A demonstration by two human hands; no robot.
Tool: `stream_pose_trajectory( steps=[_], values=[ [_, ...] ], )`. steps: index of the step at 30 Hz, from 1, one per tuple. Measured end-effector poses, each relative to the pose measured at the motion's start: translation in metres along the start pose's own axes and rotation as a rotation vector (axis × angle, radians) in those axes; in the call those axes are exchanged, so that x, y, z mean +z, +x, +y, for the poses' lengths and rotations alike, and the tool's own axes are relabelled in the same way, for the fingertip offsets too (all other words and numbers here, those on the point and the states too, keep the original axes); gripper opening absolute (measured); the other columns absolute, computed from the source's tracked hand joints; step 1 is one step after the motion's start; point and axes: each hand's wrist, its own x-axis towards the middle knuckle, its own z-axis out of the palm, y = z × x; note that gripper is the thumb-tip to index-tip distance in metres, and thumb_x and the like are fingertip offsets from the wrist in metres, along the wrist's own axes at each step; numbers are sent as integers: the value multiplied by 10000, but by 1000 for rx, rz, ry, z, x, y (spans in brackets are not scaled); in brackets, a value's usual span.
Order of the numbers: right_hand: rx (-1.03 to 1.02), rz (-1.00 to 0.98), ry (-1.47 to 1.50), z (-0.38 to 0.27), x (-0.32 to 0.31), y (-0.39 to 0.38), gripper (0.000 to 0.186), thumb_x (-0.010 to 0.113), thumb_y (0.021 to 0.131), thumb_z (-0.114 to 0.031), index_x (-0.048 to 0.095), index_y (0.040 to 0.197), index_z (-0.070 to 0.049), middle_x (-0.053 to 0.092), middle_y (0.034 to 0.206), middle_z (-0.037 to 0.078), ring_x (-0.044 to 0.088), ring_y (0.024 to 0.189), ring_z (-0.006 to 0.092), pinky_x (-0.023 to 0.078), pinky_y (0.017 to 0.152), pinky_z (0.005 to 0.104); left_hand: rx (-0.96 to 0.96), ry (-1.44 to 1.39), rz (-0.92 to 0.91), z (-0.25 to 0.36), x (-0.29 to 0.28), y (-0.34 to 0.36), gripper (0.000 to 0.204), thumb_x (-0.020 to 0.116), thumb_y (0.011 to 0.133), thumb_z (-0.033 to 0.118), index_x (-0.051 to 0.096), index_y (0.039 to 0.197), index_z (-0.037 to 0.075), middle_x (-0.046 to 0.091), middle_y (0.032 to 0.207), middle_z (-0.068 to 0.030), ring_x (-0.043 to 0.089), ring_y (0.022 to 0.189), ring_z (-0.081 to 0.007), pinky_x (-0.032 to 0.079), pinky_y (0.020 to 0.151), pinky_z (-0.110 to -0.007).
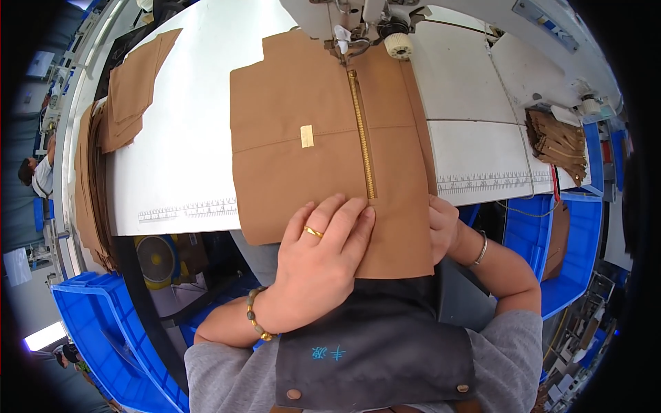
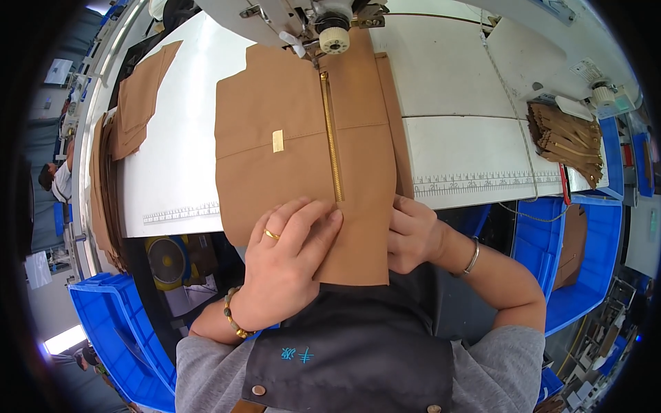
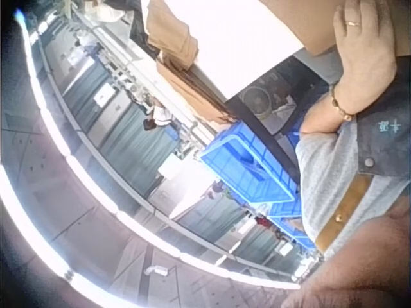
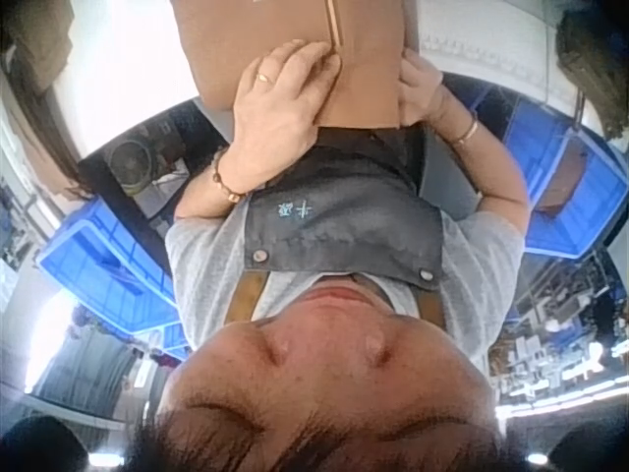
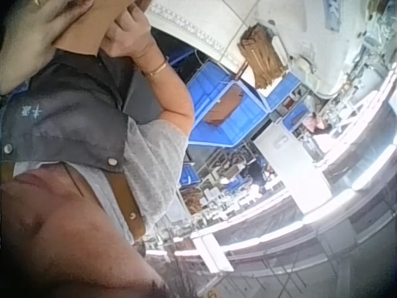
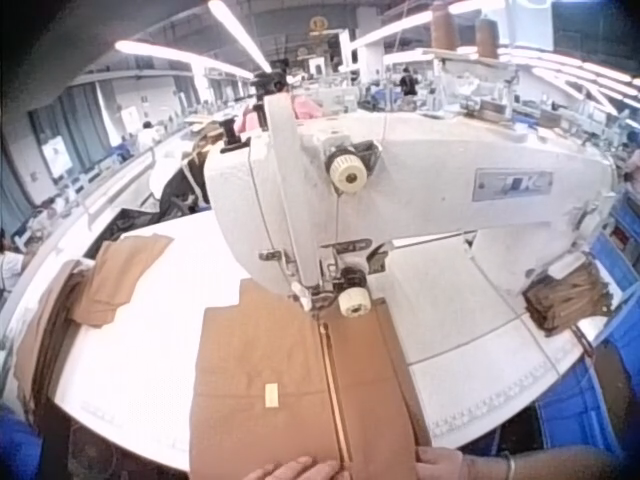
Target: Use an industrial sewing machine to sew a zipper onto leather panels for a bag.
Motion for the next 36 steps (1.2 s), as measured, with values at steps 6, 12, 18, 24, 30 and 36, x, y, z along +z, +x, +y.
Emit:
stream_pose_trajectory(
  steps=[6,12,18,24,30,36],
  values=[
    [66,-205,153,10,-54,16,215,795,619,-132,708,790,-34,685,840,95,717,793,278,647,792,405,-2,36,-134,3,-12,-3,587,760,875,402,697,1317,20,583,1517,-120,567,1366,-309,439,1119,-550],
    [293,-221,-12,36,-70,51,189,817,804,-169,683,836,-40,678,896,79,687,791,263,629,807,401,72,97,-142,-6,-7,-3,659,764,859,491,690,1330,37,608,1480,-109,595,1324,-273,386,1164,-601],
    [259,-401,-36,85,-26,93,588,850,775,-398,688,1204,-31,645,1277,116,608,1187,326,492,1073,441,191,209,20,-17,-2,9,430,815,832,310,767,1180,62,737,1269,-67,690,1087,-196,425,1160,-584],
    [235,-533,33,110,-15,95,783,837,720,-555,685,1273,-22,636,1334,126,578,1252,314,424,1144,472,343,1,25,-51,-13,47,266,848,792,250,785,992,85,780,1007,-39,680,842,-179,535,1057,-475],
    [263,-550,52,110,-14,94,802,818,707,-603,698,1244,-20,644,1315,122,588,1237,317,422,1146,478,108,24,67,-94,-15,103,803,869,716,455,609,1338,17,623,1371,-137,616,1212,-343,521,1020,-445],
    [284,-520,59,115,-14,95,781,803,708,-588,692,1236,-24,652,1316,108,604,1204,312,411,1159,487,59,94,-93,-99,-5,109,985,776,748,597,547,1439,-66,552,1510,-203,504,1433,-358,449,1125,-542]
  ],
)
